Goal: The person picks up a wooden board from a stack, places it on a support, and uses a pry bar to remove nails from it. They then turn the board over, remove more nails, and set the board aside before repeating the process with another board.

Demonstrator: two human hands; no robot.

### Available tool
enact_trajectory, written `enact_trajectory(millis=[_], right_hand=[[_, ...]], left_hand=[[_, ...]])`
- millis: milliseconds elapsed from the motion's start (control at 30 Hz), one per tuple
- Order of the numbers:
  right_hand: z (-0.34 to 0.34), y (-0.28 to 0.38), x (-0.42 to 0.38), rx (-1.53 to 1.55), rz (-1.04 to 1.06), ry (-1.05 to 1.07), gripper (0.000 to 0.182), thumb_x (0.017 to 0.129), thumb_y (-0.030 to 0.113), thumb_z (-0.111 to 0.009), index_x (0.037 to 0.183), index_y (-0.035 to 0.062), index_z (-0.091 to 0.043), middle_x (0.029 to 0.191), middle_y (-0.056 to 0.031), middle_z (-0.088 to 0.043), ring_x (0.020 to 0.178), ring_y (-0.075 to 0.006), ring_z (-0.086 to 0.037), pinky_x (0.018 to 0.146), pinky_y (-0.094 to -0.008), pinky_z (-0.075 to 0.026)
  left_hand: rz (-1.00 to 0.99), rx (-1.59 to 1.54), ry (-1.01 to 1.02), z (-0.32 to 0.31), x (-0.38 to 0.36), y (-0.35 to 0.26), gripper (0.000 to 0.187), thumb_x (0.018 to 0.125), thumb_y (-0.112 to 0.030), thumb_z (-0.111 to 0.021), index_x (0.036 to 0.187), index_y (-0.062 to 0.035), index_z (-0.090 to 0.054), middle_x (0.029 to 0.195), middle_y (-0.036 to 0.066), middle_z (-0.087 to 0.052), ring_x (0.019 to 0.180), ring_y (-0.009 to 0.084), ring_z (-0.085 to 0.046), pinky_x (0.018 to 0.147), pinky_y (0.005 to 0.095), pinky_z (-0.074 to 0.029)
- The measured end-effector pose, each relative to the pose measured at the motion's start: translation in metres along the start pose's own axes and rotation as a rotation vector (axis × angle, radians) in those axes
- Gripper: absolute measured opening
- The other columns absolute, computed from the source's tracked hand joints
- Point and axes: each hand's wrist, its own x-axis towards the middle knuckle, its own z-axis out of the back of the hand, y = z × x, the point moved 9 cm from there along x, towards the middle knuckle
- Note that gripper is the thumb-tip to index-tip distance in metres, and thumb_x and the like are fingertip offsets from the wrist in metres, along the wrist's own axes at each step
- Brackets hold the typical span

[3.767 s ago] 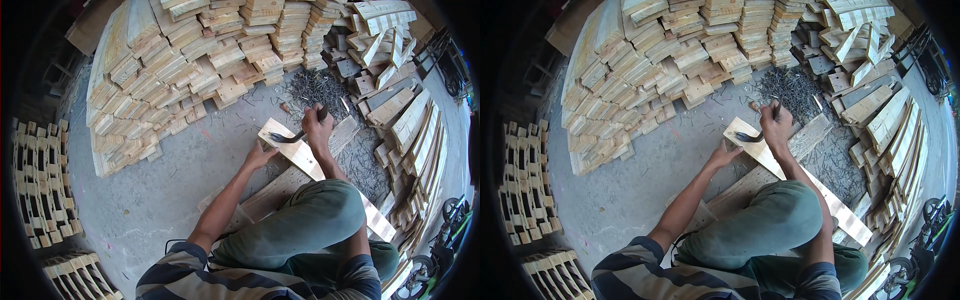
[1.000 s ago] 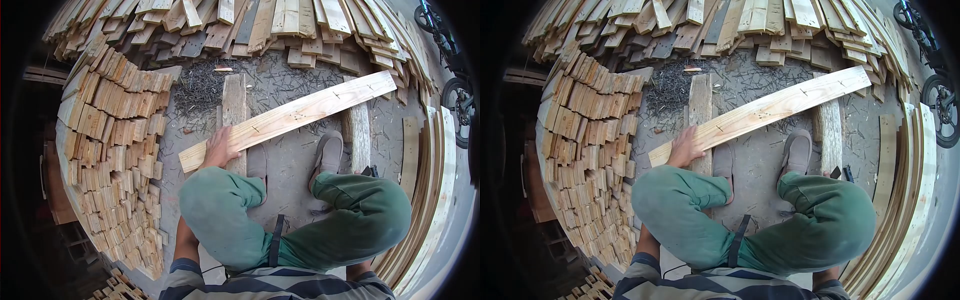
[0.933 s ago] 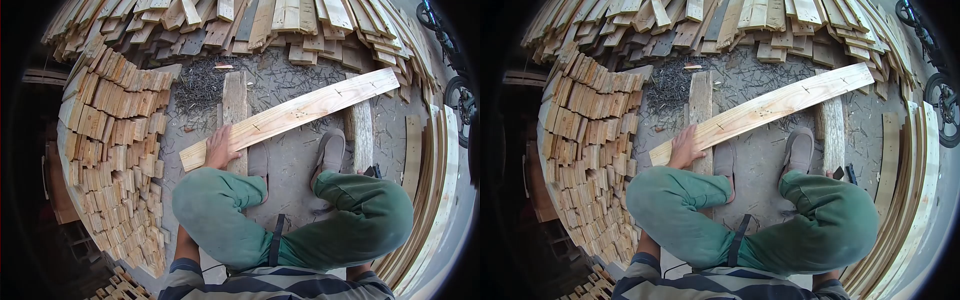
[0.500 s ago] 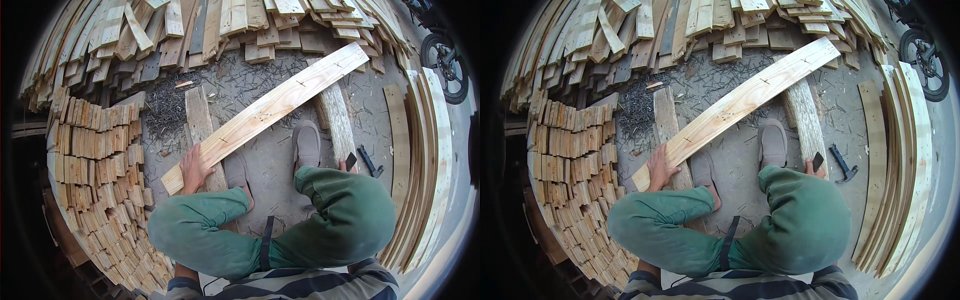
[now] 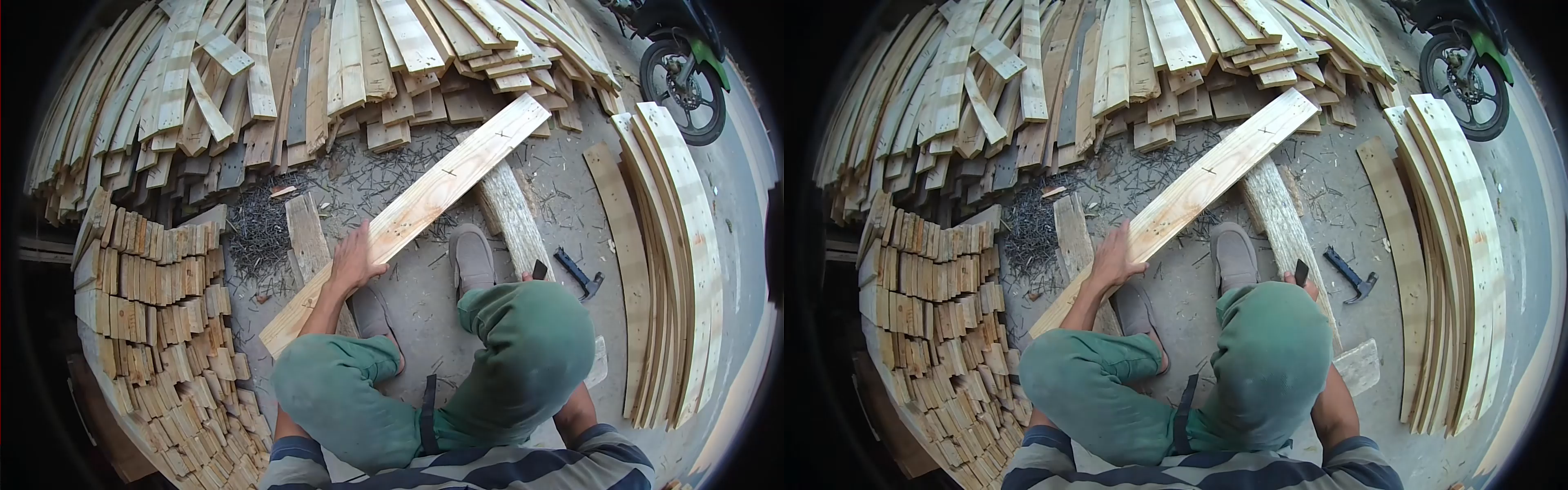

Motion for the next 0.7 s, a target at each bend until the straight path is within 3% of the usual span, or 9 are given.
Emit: enact_trajectory(millis=[100, 167, 300, 367, 400, 567, 633, 667, 700], right_hand=[[0.109, -0.128, -0.007, -0.114, 0.070, -0.097, 0.033, 0.088, 0.031, -0.071, 0.087, -0.0002, -0.061, 0.081, -0.0124, -0.061, 0.074, -0.0192, -0.059, 0.064, -0.0369, -0.044], [0.234, -0.284, 0.003, -0.176, 0.165, -0.125, 0.033, 0.087, 0.031, -0.071, 0.091, -0.0003, -0.061, 0.085, -0.0136, -0.061, 0.078, -0.0204, -0.059, 0.067, -0.0375, -0.044], [0.143, -0.145, 0.189, -0.258, 0.433, -0.105, 0.036, 0.087, 0.032, -0.072, 0.099, -0.0005, -0.061, 0.093, -0.0160, -0.062, 0.086, -0.0229, -0.060, 0.073, -0.0386, -0.045], [0.070, -0.035, 0.244, -0.283, 0.576, -0.096, 0.038, 0.087, 0.032, -0.072, 0.103, -0.0006, -0.060, 0.098, -0.0172, -0.062, 0.090, -0.0242, -0.060, 0.076, -0.0392, -0.046], [0.033, 0.013, 0.252, -0.292, 0.634, -0.097, 0.039, 0.087, 0.032, -0.072, 0.104, -0.0006, -0.060, 0.100, -0.0178, -0.062, 0.092, -0.0248, -0.061, 0.078, -0.0395, -0.046], [-0.067, 0.305, 0.091, -0.305, 0.806, -0.192, 0.044, 0.087, 0.032, -0.072, 0.112, -0.0008, -0.060, 0.108, -0.0203, -0.063, 0.100, -0.0273, -0.061, 0.084, -0.0407, -0.047], [-0.122, 0.376, 0.038, -0.345, 1.169, 0.109, 0.069, 0.081, 0.031, -0.076, 0.136, 0.0037, -0.043, 0.138, -0.0223, -0.046, 0.127, -0.0389, -0.044, 0.106, -0.0481, -0.033], [-0.141, 0.399, 0.012, -0.418, 1.231, 0.210, 0.072, 0.076, 0.017, -0.078, 0.137, 0.0037, -0.041, 0.138, -0.0224, -0.043, 0.129, -0.0419, -0.039, 0.107, -0.0511, -0.031], [-0.162, 0.410, -0.006, -0.467, 1.330, 0.325, 0.077, 0.071, 0.021, -0.081, 0.136, 0.0044, -0.043, 0.139, -0.0220, -0.043, 0.132, -0.0403, -0.037, 0.107, -0.0514, -0.031]], left_hand=[[0.069, 0.027, 0.057, 0.004, -0.017, 0.001, 0.113, 0.062, -0.035, -0.087, 0.149, -0.0012, -0.024, 0.134, 0.023, -0.048, 0.122, 0.0409, -0.048, 0.102, 0.0501, -0.038], [0.164, -0.030, 0.052, 0.004, -0.050, 0.026, 0.111, 0.060, -0.032, -0.088, 0.147, -0.0009, -0.027, 0.134, 0.021, -0.049, 0.121, 0.0412, -0.049, 0.103, 0.0517, -0.036], [0.187, 0.004, 0.040, 0.013, -0.133, 0.056, 0.101, 0.068, -0.036, -0.083, 0.146, -0.0011, -0.030, 0.139, 0.020, -0.046, 0.134, 0.0375, -0.040, 0.107, 0.0554, -0.029], [0.052, 0.319, -0.470, 0.063, -0.181, 0.037, 0.087, 0.076, -0.034, -0.077, 0.144, -0.0014, -0.035, 0.141, 0.020, -0.044, 0.136, 0.0363, -0.037, 0.110, 0.0527, -0.028], [0.131, 0.337, -0.489, 0.076, -0.203, 0.037, 0.087, 0.076, -0.034, -0.077, 0.144, -0.0014, -0.035, 0.141, 0.020, -0.044, 0.136, 0.0363, -0.037, 0.110, 0.0527, -0.028], [0.683, -0.314, -0.816, 0.071, -0.316, 0.088, 0.081, 0.081, -0.032, -0.074, 0.145, -0.0018, -0.034, 0.145, 0.021, -0.039, 0.135, 0.0392, -0.034, 0.112, 0.0466, -0.028], [0.844, -0.239, -0.941, 0.030, -0.344, 0.119, 0.082, 0.083, -0.034, -0.074, 0.144, 0.0007, -0.033, 0.143, 0.024, -0.039, 0.130, 0.0401, -0.039, 0.110, 0.0477, -0.030], [1.095, -0.325, -1.036, 0.007, -0.367, 0.142, 0.085, 0.082, -0.035, -0.075, 0.145, 0.0012, -0.030, 0.143, 0.025, -0.038, 0.130, 0.0404, -0.039, 0.110, 0.0485, -0.031], [1.351, -0.421, -1.120, -0.023, -0.391, 0.156, 0.089, 0.082, -0.036, -0.075, 0.146, 0.0017, -0.027, 0.143, 0.025, -0.038, 0.130, 0.0407, -0.039, 0.110, 0.0493, -0.031]])
